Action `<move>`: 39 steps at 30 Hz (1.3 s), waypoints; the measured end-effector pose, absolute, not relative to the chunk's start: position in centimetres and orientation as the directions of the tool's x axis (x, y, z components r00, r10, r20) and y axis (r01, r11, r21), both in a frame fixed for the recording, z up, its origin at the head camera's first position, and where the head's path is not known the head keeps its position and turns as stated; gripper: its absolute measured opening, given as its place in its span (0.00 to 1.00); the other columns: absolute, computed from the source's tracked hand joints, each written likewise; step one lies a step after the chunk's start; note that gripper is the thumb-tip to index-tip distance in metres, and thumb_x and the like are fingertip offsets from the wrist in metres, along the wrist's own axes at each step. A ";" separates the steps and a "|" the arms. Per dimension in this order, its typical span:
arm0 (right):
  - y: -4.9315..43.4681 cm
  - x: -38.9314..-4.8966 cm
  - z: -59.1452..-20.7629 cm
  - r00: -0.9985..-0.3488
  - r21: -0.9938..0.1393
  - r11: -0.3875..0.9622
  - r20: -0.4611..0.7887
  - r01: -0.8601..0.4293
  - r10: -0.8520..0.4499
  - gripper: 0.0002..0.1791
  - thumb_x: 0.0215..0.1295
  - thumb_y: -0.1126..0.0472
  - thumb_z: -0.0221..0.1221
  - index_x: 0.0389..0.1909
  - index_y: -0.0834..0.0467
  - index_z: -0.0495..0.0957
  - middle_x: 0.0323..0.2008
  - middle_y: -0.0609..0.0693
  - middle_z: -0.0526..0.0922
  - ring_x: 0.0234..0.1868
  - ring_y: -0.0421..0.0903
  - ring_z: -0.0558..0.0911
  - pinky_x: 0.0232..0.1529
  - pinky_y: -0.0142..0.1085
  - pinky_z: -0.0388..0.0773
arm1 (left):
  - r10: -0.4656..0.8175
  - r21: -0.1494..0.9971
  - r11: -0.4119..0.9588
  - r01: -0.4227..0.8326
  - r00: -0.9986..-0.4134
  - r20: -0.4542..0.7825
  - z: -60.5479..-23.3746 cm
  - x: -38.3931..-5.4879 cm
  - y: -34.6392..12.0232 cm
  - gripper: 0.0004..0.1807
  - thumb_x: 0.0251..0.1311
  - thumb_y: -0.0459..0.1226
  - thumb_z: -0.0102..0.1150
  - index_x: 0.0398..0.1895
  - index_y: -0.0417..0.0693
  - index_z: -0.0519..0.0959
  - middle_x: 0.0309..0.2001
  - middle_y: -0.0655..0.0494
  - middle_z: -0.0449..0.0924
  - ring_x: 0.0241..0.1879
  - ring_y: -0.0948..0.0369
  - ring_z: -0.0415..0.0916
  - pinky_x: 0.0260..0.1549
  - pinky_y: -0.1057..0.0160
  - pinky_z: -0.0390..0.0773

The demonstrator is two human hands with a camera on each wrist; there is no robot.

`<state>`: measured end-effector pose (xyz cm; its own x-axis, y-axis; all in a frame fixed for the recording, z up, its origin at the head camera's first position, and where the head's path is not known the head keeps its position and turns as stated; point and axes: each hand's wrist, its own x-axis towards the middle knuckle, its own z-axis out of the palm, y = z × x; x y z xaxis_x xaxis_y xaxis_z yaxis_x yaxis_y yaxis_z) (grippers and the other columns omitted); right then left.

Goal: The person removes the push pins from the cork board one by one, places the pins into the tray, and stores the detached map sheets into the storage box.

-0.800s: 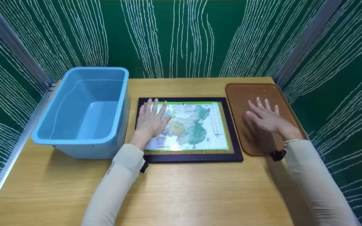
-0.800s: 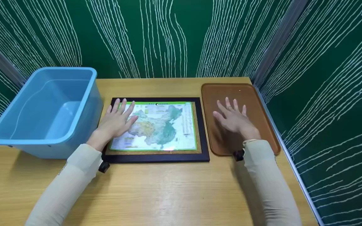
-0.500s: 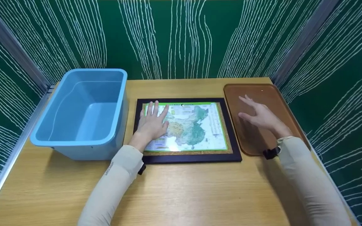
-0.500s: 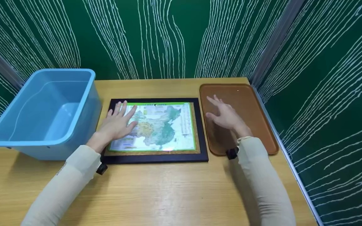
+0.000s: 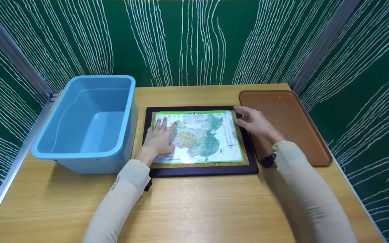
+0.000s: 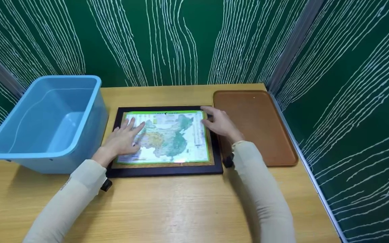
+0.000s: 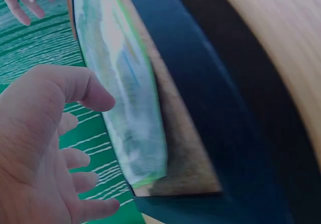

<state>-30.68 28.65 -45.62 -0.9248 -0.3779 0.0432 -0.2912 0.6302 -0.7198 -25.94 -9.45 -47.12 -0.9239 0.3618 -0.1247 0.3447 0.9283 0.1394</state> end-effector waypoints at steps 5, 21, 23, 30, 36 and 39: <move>26.4 -31.7 -46.8 -0.918 -0.731 0.623 0.014 -0.279 -0.395 0.30 0.75 0.61 0.59 0.75 0.58 0.65 0.68 0.62 0.72 0.60 0.61 0.78 0.57 0.55 0.77 | 0.358 0.165 0.929 0.332 -0.918 -0.169 -48.3 -26.3 -10.3 0.46 0.64 0.49 0.55 0.83 0.56 0.49 0.80 0.35 0.41 0.78 0.38 0.36 0.70 0.32 0.49; 19.2 -34.5 -48.3 -0.926 -0.770 0.620 -0.110 -0.150 -0.361 0.28 0.77 0.59 0.55 0.76 0.53 0.64 0.64 0.57 0.75 0.58 0.56 0.79 0.53 0.49 0.79 | 0.266 0.214 0.956 0.199 -0.895 -0.358 -48.7 -26.2 -9.8 0.51 0.61 0.56 0.52 0.84 0.58 0.40 0.80 0.36 0.25 0.78 0.41 0.22 0.73 0.37 0.30; 18.4 -34.9 -48.5 -0.924 -0.780 0.608 -0.111 -0.147 -0.366 0.28 0.78 0.60 0.54 0.76 0.55 0.64 0.63 0.58 0.75 0.55 0.55 0.81 0.50 0.47 0.81 | 0.258 0.219 0.958 0.187 -0.895 -0.364 -48.6 -26.3 -9.7 0.52 0.61 0.57 0.54 0.84 0.58 0.40 0.80 0.37 0.25 0.78 0.41 0.22 0.73 0.37 0.29; 16.2 -35.5 -48.8 -0.929 -0.748 0.656 -0.162 -0.104 -0.333 0.25 0.78 0.57 0.53 0.74 0.53 0.68 0.59 0.54 0.77 0.53 0.51 0.79 0.48 0.46 0.79 | 0.260 0.223 0.957 0.187 -0.894 -0.365 -48.5 -26.6 -9.5 0.53 0.59 0.57 0.57 0.84 0.60 0.41 0.81 0.38 0.27 0.79 0.42 0.24 0.73 0.38 0.31; 14.9 -36.0 -49.5 -0.942 -0.704 0.701 -0.148 -0.112 -0.300 0.26 0.77 0.57 0.54 0.73 0.54 0.69 0.56 0.53 0.77 0.49 0.50 0.77 0.44 0.44 0.77 | 0.244 0.184 0.965 0.185 -0.891 -0.382 -48.7 -26.5 -9.6 0.53 0.60 0.61 0.52 0.84 0.61 0.38 0.81 0.40 0.26 0.79 0.43 0.23 0.73 0.39 0.30; 14.3 -36.3 -49.8 -0.951 -0.666 0.737 -0.137 -0.120 -0.279 0.25 0.76 0.57 0.55 0.72 0.53 0.71 0.54 0.53 0.76 0.48 0.49 0.77 0.45 0.44 0.76 | 0.225 0.160 0.972 0.174 -0.888 -0.401 -48.7 -26.4 -9.5 0.55 0.60 0.66 0.49 0.83 0.61 0.35 0.81 0.41 0.23 0.79 0.44 0.21 0.73 0.39 0.29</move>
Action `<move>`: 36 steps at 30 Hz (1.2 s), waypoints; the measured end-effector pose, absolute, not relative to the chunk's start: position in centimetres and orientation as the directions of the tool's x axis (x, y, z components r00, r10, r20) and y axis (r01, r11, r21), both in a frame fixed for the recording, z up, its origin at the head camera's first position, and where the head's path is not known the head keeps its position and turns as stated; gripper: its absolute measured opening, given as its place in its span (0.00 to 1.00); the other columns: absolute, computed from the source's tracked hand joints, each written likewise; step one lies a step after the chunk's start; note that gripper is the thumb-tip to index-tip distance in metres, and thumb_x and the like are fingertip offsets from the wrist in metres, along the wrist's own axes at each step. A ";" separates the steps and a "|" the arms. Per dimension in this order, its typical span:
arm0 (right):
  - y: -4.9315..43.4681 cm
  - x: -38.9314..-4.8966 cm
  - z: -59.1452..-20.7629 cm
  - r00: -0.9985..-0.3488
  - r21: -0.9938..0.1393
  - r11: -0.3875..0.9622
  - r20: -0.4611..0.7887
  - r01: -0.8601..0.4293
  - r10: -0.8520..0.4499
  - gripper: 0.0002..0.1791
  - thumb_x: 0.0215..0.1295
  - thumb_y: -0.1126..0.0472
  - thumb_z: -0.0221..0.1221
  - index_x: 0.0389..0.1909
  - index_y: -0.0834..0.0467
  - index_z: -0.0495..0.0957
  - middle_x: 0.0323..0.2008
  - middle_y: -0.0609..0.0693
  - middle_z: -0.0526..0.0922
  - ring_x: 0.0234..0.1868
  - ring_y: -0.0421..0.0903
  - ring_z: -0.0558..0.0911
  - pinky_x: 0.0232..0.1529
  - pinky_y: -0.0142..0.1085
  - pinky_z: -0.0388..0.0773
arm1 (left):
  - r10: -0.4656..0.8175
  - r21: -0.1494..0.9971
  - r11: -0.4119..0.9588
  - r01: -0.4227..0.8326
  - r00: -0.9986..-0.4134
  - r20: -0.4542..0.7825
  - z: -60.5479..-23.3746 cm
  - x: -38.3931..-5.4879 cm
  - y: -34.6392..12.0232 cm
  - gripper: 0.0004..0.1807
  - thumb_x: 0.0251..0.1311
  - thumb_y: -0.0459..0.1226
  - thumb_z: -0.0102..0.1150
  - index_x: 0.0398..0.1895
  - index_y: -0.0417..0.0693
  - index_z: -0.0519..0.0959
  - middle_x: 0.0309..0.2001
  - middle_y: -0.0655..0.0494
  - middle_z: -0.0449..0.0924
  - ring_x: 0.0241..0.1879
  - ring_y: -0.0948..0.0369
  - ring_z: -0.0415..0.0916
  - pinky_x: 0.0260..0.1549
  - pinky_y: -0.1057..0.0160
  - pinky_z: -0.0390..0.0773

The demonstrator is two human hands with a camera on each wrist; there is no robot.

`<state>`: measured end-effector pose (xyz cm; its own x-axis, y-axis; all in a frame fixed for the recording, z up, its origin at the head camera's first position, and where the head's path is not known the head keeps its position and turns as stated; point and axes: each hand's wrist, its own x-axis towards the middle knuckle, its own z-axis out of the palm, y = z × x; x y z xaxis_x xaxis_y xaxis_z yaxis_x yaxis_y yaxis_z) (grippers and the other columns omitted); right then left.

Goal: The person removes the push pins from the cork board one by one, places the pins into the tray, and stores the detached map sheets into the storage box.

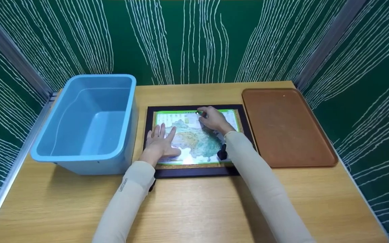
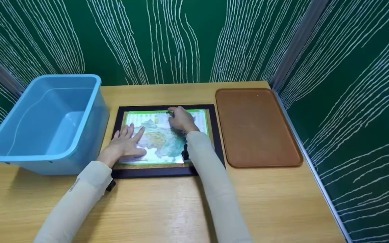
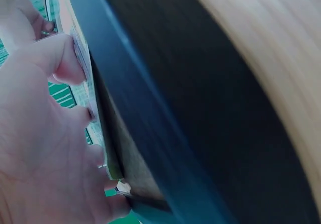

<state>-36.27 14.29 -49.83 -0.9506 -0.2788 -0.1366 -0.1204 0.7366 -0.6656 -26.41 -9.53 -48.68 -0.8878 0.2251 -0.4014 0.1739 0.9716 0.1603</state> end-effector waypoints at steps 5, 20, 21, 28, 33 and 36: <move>13.7 -36.4 -49.7 -0.962 -0.627 0.773 -0.141 -0.096 -0.234 0.21 0.77 0.53 0.56 0.67 0.49 0.75 0.53 0.50 0.75 0.49 0.48 0.77 0.51 0.45 0.77 | 0.204 0.150 0.977 0.154 -0.884 -0.420 -48.4 -26.4 -9.3 0.58 0.59 0.73 0.44 0.83 0.61 0.33 0.80 0.41 0.21 0.78 0.43 0.18 0.73 0.38 0.27; 13.6 -36.6 -49.0 -0.950 -0.601 0.798 -0.218 -0.051 -0.224 0.20 0.79 0.53 0.53 0.68 0.45 0.73 0.59 0.51 0.76 0.55 0.49 0.76 0.56 0.48 0.76 | 0.222 0.155 0.973 0.172 -0.882 -0.416 -48.8 -26.4 -9.1 0.67 0.47 0.85 0.37 0.83 0.61 0.32 0.80 0.41 0.19 0.78 0.43 0.16 0.72 0.37 0.25; 13.6 -36.7 -49.1 -0.949 -0.599 0.799 -0.216 -0.056 -0.229 0.20 0.79 0.53 0.53 0.68 0.45 0.73 0.59 0.51 0.76 0.55 0.49 0.76 0.57 0.48 0.76 | 0.223 0.160 0.972 0.170 -0.884 -0.412 -49.2 -26.5 -9.2 0.69 0.43 0.86 0.36 0.83 0.61 0.32 0.80 0.41 0.19 0.78 0.43 0.16 0.71 0.36 0.24; 13.0 -36.7 -49.0 -0.952 -0.613 0.790 -0.233 -0.014 -0.198 0.18 0.79 0.51 0.52 0.67 0.42 0.72 0.61 0.49 0.73 0.52 0.50 0.76 0.49 0.48 0.78 | 0.203 0.135 0.978 0.160 -0.881 -0.427 -49.1 -26.6 -9.4 0.69 0.43 0.87 0.35 0.83 0.62 0.30 0.80 0.42 0.17 0.77 0.44 0.15 0.71 0.37 0.24; 12.6 -36.5 -49.2 -0.962 -0.597 0.802 -0.221 0.005 -0.159 0.16 0.79 0.52 0.52 0.64 0.43 0.73 0.58 0.49 0.72 0.51 0.50 0.75 0.52 0.48 0.76 | 0.211 0.158 0.975 0.156 -0.872 -0.442 -49.5 -26.9 -9.4 0.70 0.43 0.86 0.37 0.83 0.61 0.30 0.79 0.41 0.16 0.77 0.42 0.14 0.71 0.36 0.23; 12.5 -36.4 -49.4 -0.965 -0.598 0.801 -0.212 0.001 -0.156 0.16 0.79 0.53 0.52 0.64 0.44 0.73 0.57 0.50 0.72 0.51 0.50 0.75 0.53 0.48 0.76 | 0.234 0.204 0.966 0.158 -0.868 -0.438 -48.4 -26.3 -9.2 0.67 0.49 0.82 0.44 0.83 0.57 0.34 0.80 0.37 0.19 0.77 0.40 0.17 0.72 0.36 0.29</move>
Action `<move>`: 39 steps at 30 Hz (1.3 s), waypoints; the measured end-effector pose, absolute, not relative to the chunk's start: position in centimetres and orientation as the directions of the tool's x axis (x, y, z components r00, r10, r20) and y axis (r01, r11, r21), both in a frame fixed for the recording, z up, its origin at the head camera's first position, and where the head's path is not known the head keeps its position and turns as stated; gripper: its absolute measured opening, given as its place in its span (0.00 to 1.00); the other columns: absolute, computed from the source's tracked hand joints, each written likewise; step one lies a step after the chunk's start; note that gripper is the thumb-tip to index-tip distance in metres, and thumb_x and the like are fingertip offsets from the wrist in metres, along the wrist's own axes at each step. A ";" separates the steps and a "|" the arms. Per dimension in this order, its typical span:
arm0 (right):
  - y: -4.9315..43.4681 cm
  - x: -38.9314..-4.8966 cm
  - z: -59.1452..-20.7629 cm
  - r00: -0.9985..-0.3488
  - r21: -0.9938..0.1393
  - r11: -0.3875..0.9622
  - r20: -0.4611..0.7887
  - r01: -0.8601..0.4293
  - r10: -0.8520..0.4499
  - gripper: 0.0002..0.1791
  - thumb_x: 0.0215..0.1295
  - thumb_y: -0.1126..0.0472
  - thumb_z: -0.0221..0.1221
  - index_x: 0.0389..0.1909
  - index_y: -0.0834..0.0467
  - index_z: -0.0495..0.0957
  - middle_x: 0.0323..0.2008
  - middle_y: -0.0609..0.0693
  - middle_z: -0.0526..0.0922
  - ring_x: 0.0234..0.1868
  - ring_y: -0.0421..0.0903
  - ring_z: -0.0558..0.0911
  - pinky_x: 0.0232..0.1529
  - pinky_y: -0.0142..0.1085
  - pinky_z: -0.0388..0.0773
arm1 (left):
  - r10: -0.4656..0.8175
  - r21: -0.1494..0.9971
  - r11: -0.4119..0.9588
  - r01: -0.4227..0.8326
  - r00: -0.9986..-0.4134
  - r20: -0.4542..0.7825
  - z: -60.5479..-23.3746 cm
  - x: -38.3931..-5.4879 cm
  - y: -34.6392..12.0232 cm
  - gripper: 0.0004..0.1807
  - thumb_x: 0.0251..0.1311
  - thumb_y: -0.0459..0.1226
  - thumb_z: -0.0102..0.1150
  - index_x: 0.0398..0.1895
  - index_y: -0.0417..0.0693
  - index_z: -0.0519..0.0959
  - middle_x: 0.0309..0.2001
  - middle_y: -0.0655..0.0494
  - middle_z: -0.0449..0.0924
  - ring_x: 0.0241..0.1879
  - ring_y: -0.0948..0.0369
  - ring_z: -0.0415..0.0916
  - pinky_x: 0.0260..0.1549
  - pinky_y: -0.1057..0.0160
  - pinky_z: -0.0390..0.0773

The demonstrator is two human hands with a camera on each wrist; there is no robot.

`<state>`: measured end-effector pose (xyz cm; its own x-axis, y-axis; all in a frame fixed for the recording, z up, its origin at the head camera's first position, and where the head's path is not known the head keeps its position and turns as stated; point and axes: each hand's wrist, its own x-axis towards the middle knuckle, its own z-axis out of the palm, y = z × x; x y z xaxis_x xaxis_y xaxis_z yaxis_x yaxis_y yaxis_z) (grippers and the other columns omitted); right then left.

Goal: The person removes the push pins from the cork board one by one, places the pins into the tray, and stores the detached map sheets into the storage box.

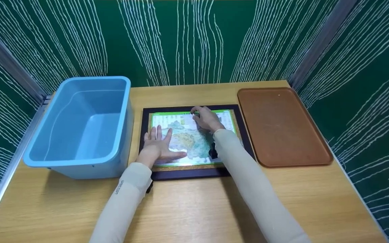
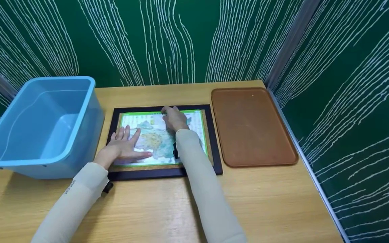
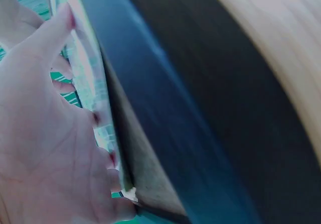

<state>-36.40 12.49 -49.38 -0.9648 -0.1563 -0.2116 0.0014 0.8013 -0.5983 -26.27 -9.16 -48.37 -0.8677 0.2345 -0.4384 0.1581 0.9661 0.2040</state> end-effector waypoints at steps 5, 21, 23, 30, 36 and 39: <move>12.4 -36.3 -49.5 -0.966 -0.614 0.789 -0.211 0.010 -0.152 0.16 0.80 0.53 0.52 0.64 0.44 0.73 0.55 0.50 0.72 0.51 0.50 0.75 0.53 0.47 0.75 | 0.267 0.291 0.945 0.151 -0.869 -0.416 -48.0 -26.3 -9.3 0.64 0.54 0.77 0.51 0.84 0.54 0.38 0.79 0.35 0.22 0.77 0.38 0.19 0.73 0.35 0.39; 12.9 -36.3 -49.3 -0.963 -0.618 0.785 -0.196 -0.026 -0.186 0.16 0.80 0.55 0.50 0.64 0.46 0.73 0.54 0.51 0.71 0.45 0.51 0.74 0.43 0.43 0.75 | 0.344 0.389 0.902 0.188 -0.857 -0.384 -47.9 -27.0 -10.1 0.49 0.70 0.63 0.50 0.83 0.51 0.43 0.79 0.32 0.25 0.77 0.38 0.20 0.73 0.37 0.36; 12.9 -36.2 -49.2 -0.963 -0.621 0.784 -0.196 -0.022 -0.182 0.16 0.80 0.55 0.51 0.64 0.45 0.73 0.54 0.51 0.71 0.46 0.51 0.74 0.44 0.44 0.75 | 0.345 0.396 0.899 0.185 -0.857 -0.382 -47.9 -27.0 -10.1 0.46 0.73 0.60 0.47 0.83 0.51 0.43 0.79 0.33 0.25 0.77 0.39 0.19 0.73 0.38 0.34; 12.9 -36.4 -49.2 -0.963 -0.634 0.773 -0.217 0.014 -0.161 0.16 0.80 0.55 0.51 0.63 0.43 0.74 0.53 0.50 0.71 0.49 0.52 0.75 0.46 0.45 0.75 | 0.330 0.370 0.910 0.186 -0.864 -0.379 -48.1 -26.9 -10.0 0.44 0.74 0.60 0.42 0.83 0.52 0.42 0.80 0.35 0.24 0.77 0.40 0.18 0.74 0.41 0.30; 12.7 -36.5 -49.5 -0.962 -0.635 0.772 -0.225 0.024 -0.155 0.15 0.80 0.55 0.51 0.63 0.43 0.74 0.54 0.50 0.71 0.49 0.51 0.75 0.47 0.44 0.75 | 0.310 0.340 0.924 0.176 -0.864 -0.397 -48.3 -26.5 -9.7 0.44 0.75 0.60 0.38 0.83 0.51 0.38 0.79 0.34 0.21 0.77 0.40 0.16 0.74 0.42 0.27; 12.6 -36.6 -49.7 -0.962 -0.635 0.772 -0.228 0.029 -0.152 0.15 0.80 0.55 0.51 0.62 0.43 0.74 0.54 0.50 0.70 0.49 0.51 0.75 0.46 0.44 0.75 | 0.308 0.332 0.927 0.176 -0.863 -0.402 -48.3 -26.4 -9.8 0.44 0.75 0.61 0.37 0.83 0.52 0.38 0.79 0.34 0.22 0.77 0.40 0.17 0.74 0.42 0.28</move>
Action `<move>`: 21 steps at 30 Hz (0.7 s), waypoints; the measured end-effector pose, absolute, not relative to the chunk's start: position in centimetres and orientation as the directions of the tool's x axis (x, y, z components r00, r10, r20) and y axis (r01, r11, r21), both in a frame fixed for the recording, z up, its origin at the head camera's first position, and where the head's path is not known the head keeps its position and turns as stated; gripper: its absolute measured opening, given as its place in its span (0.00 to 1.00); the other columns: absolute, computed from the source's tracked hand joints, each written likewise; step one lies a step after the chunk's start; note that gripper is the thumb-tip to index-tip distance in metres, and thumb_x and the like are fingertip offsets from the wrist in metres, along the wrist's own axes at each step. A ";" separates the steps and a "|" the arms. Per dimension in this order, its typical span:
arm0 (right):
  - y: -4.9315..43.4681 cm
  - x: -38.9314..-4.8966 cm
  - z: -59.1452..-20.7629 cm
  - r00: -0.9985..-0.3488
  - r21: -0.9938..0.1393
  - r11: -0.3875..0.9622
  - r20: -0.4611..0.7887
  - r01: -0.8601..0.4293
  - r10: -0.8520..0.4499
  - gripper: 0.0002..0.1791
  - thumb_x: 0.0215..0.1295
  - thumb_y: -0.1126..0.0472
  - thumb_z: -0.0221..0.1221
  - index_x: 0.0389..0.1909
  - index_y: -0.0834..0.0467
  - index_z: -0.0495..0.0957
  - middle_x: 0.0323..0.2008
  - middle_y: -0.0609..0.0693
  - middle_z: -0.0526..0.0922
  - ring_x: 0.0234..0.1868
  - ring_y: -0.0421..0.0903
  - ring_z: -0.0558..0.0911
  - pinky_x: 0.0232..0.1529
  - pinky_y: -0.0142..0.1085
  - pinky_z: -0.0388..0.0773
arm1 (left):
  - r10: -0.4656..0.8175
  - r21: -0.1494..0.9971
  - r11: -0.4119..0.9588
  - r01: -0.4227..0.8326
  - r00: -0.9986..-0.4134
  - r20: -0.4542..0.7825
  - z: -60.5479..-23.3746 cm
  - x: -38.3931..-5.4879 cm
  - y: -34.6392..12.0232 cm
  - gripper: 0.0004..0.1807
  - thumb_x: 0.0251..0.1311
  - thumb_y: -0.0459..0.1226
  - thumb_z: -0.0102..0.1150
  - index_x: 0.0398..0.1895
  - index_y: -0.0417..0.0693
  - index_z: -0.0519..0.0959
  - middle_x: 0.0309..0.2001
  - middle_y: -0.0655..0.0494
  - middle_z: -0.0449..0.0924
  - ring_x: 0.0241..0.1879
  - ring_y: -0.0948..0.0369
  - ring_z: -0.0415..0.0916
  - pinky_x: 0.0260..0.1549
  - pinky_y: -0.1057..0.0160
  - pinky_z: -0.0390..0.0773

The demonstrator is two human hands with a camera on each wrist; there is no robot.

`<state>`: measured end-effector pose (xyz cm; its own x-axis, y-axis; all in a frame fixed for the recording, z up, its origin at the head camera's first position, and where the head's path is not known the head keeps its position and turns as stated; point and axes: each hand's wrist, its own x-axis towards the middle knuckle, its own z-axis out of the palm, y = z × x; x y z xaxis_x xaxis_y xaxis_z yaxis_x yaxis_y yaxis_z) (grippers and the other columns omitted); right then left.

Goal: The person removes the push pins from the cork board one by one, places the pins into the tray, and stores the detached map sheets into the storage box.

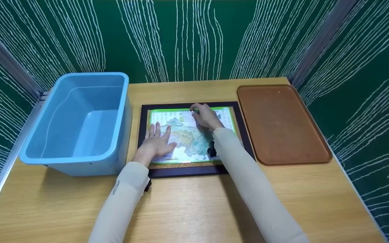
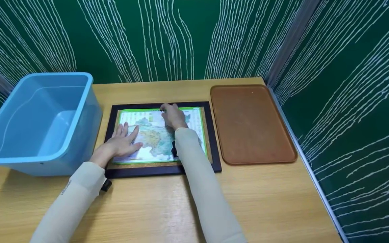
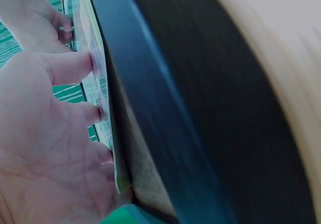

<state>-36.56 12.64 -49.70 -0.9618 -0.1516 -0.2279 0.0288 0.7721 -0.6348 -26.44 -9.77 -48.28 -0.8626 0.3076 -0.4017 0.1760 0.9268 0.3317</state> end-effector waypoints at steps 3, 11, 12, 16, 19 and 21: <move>12.7 -36.6 -49.8 -0.962 -0.636 0.771 -0.230 0.033 -0.149 0.15 0.80 0.55 0.51 0.62 0.43 0.74 0.54 0.50 0.70 0.48 0.51 0.75 0.47 0.44 0.75 | 0.313 0.331 0.926 0.180 -0.856 -0.412 -48.0 -26.6 -9.9 0.44 0.74 0.61 0.39 0.83 0.53 0.39 0.79 0.34 0.22 0.77 0.40 0.18 0.74 0.41 0.29; 12.6 -36.1 -49.6 -0.965 -0.677 0.736 -0.201 0.013 -0.168 0.16 0.80 0.57 0.51 0.63 0.48 0.75 0.56 0.52 0.70 0.46 0.51 0.75 0.43 0.43 0.75 | 0.299 0.341 0.927 0.159 -0.862 -0.410 -47.2 -27.3 -9.8 0.45 0.72 0.59 0.49 0.83 0.51 0.47 0.79 0.31 0.32 0.78 0.36 0.28 0.72 0.35 0.44; 12.6 -36.1 -49.6 -0.965 -0.677 0.736 -0.205 0.019 -0.164 0.15 0.80 0.56 0.51 0.63 0.48 0.75 0.56 0.51 0.70 0.46 0.51 0.75 0.43 0.42 0.75 | 0.290 0.334 0.930 0.155 -0.866 -0.406 -47.1 -27.4 -9.7 0.44 0.71 0.59 0.51 0.82 0.51 0.49 0.79 0.31 0.35 0.78 0.35 0.30 0.72 0.35 0.45; 12.2 -36.2 -49.4 -0.963 -0.654 0.755 -0.229 0.046 -0.140 0.15 0.80 0.56 0.52 0.63 0.46 0.75 0.56 0.50 0.71 0.48 0.50 0.75 0.45 0.42 0.76 | 0.266 0.317 0.938 0.138 -0.874 -0.406 -46.7 -27.5 -9.3 0.45 0.69 0.59 0.56 0.81 0.51 0.54 0.79 0.32 0.40 0.78 0.35 0.35 0.71 0.34 0.48; 11.9 -36.5 -49.2 -0.962 -0.633 0.772 -0.242 0.060 -0.123 0.15 0.80 0.57 0.52 0.62 0.47 0.76 0.57 0.49 0.73 0.51 0.49 0.75 0.51 0.42 0.76 | 0.277 0.324 0.935 0.144 -0.867 -0.414 -46.8 -27.3 -9.4 0.44 0.71 0.58 0.53 0.82 0.51 0.51 0.79 0.31 0.37 0.78 0.35 0.32 0.71 0.34 0.48; 11.7 -36.7 -49.1 -0.964 -0.627 0.777 -0.235 0.054 -0.123 0.14 0.79 0.58 0.52 0.61 0.49 0.77 0.58 0.49 0.74 0.52 0.48 0.75 0.55 0.44 0.75 | 0.290 0.341 0.929 0.146 -0.858 -0.423 -46.9 -27.0 -9.7 0.44 0.73 0.58 0.49 0.83 0.51 0.47 0.79 0.31 0.32 0.78 0.36 0.28 0.72 0.34 0.45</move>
